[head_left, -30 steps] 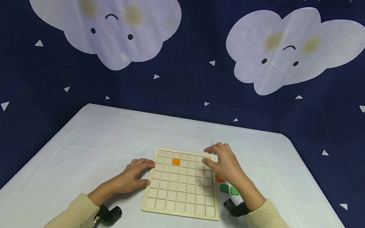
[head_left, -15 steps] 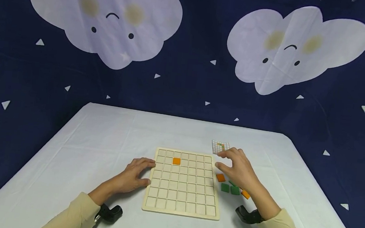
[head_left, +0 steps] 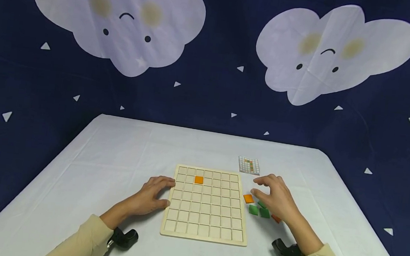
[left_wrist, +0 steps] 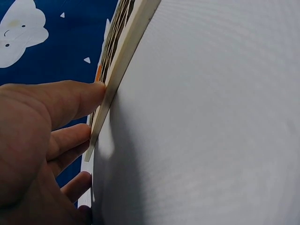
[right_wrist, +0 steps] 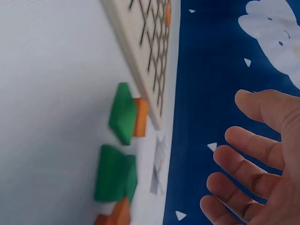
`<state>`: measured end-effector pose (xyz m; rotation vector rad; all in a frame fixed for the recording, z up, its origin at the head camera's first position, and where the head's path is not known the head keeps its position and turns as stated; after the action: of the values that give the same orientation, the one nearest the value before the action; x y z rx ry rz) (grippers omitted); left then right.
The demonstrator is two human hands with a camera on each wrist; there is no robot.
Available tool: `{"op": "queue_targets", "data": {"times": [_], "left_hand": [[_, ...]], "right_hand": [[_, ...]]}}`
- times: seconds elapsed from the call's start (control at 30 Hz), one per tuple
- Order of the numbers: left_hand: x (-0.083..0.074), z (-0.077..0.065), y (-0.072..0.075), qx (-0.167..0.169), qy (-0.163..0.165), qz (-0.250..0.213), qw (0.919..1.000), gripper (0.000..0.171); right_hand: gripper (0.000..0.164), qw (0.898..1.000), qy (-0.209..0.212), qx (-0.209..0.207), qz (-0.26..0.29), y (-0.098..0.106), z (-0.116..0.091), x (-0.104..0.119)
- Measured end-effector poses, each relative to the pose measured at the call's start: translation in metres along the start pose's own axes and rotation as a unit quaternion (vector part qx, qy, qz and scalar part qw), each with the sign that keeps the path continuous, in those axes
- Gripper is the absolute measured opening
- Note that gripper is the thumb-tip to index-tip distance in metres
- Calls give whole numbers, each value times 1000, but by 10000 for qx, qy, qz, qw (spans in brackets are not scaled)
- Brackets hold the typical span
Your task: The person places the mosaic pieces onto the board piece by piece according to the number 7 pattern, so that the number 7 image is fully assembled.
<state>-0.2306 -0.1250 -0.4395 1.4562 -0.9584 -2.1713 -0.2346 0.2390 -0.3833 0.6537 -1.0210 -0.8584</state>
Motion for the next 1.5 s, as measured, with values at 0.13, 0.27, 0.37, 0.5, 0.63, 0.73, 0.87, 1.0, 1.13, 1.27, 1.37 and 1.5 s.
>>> {"op": "queue_targets", "data": {"times": [0.13,0.27,0.37,0.5,0.63,0.73,0.87,1.0,1.13,1.27,1.37,1.5], "left_hand": [[0,0,0,-7,-5,0,10000,51],[0,0,0,-13,7,-4,10000,51],[0,0,0,-13,14,7,10000,51],[0,0,0,2,33,20,10000,50],[-1,0,0,20,71,33,10000,51],[-1,1,0,34,92,56,9999,51],[-1,1,0,37,95,67,9999,50],[-1,1,0,24,67,54,10000,50],[0,1,0,9,22,58,10000,50],[0,0,-1,13,4,53,10000,50],[0,0,-1,16,3,49,10000,50],[0,0,-1,23,0,40,10000,50]], "right_hand": [[31,9999,-92,3,-126,-2,-4,-8],[30,9996,-173,-41,-225,-4,-7,-15],[29,9993,-236,-44,-299,-5,-9,-19],[29,9990,-243,-71,-380,-5,-11,-22],[28,9988,-252,-42,-428,-5,-13,-25],[29,9984,-291,13,-485,-6,-14,-28],[33,9977,-315,59,-599,-7,-14,-32],[33,9973,-288,88,-668,-8,-13,-35],[32,9968,-270,123,-742,-8,-13,-36],[32,9960,-338,215,-804,-9,-13,-38],[33,9953,-366,294,-844,-11,-12,-39],[34,9945,-335,352,-931,-13,-11,-40]]}}
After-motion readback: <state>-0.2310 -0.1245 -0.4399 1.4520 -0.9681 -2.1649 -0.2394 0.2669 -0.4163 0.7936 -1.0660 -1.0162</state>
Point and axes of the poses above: each hand's wrist, its own z-axis towards the middle knuckle, its own y-axis out of the back of the hand, x = y × z, the point moved 3 cm from there along z, towards the middle knuckle, and after that the axes turned 10 degrees about -x, right-handed, at the moved point
